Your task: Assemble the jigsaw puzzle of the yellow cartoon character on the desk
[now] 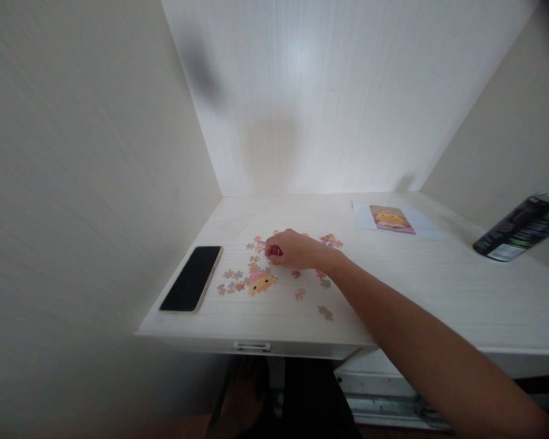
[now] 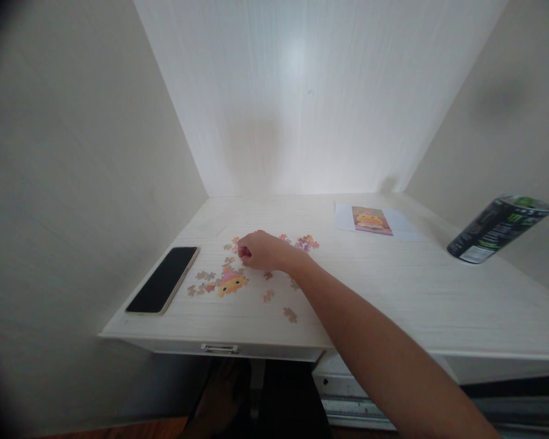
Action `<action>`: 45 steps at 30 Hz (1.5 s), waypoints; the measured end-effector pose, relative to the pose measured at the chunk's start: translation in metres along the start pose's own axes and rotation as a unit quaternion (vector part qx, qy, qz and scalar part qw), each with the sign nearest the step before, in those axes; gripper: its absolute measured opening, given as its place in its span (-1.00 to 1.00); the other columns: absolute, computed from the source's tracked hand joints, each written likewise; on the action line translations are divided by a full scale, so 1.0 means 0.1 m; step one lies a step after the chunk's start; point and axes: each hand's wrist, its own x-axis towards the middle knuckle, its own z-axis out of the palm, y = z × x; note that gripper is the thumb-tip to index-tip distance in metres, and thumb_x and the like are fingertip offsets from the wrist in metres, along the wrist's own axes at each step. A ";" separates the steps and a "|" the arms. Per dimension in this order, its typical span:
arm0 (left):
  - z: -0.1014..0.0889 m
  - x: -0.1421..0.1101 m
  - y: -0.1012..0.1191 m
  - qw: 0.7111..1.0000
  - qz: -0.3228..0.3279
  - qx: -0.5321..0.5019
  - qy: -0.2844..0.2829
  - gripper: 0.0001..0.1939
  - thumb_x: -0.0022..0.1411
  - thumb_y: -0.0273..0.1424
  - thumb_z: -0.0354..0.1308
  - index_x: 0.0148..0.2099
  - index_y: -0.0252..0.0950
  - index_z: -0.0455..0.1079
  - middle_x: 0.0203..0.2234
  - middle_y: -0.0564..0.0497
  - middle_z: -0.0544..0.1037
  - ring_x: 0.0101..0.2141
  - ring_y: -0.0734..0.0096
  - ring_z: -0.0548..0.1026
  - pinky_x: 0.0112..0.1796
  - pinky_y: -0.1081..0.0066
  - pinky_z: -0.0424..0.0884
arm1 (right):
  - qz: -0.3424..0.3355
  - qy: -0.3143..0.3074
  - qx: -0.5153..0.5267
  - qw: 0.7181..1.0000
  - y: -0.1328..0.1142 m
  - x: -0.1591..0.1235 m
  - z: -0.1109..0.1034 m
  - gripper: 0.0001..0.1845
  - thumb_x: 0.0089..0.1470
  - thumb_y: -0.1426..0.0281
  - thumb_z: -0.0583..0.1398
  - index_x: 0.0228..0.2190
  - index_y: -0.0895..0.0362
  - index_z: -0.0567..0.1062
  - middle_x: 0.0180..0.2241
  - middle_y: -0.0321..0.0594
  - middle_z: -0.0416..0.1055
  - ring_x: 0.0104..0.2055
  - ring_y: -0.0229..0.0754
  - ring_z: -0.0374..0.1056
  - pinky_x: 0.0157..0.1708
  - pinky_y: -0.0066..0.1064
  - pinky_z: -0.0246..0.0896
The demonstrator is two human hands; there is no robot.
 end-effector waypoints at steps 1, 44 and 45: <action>0.00 0.00 0.00 1.000 -0.001 0.000 0.000 -0.26 0.09 -0.28 0.01 0.34 -0.21 0.05 0.34 0.00 -0.02 0.33 0.19 -0.13 0.29 0.20 -0.18 | 0.000 -0.010 0.003 1.000 0.01 0.00 -0.01 -0.71 -0.02 0.49 0.13 -0.26 0.14 0.58 -0.33 -0.17 0.53 -0.38 -0.27 0.31 -0.40 -0.48 0.09; 0.01 0.01 0.00 1.000 -0.011 -0.012 0.009 -0.29 0.10 -0.26 -0.01 0.32 -0.24 0.11 0.32 -0.02 0.07 0.32 0.20 -0.05 0.29 0.23 -0.16 | 0.048 -0.123 0.090 0.987 -0.04 -0.02 -0.02 -0.86 0.03 0.43 0.13 -0.41 0.19 0.49 -0.49 -0.25 0.43 -0.59 -0.40 0.22 -0.57 -0.53 0.05; 0.00 0.01 0.00 1.000 -0.011 -0.012 0.009 -0.29 0.10 -0.27 -0.01 0.32 -0.25 0.11 0.32 -0.03 0.07 0.32 0.19 -0.06 0.29 0.22 -0.15 | 0.049 -0.124 0.092 0.987 -0.04 -0.02 -0.01 -0.86 0.04 0.43 0.12 -0.41 0.19 0.49 -0.50 -0.25 0.43 -0.59 -0.40 0.22 -0.58 -0.54 0.05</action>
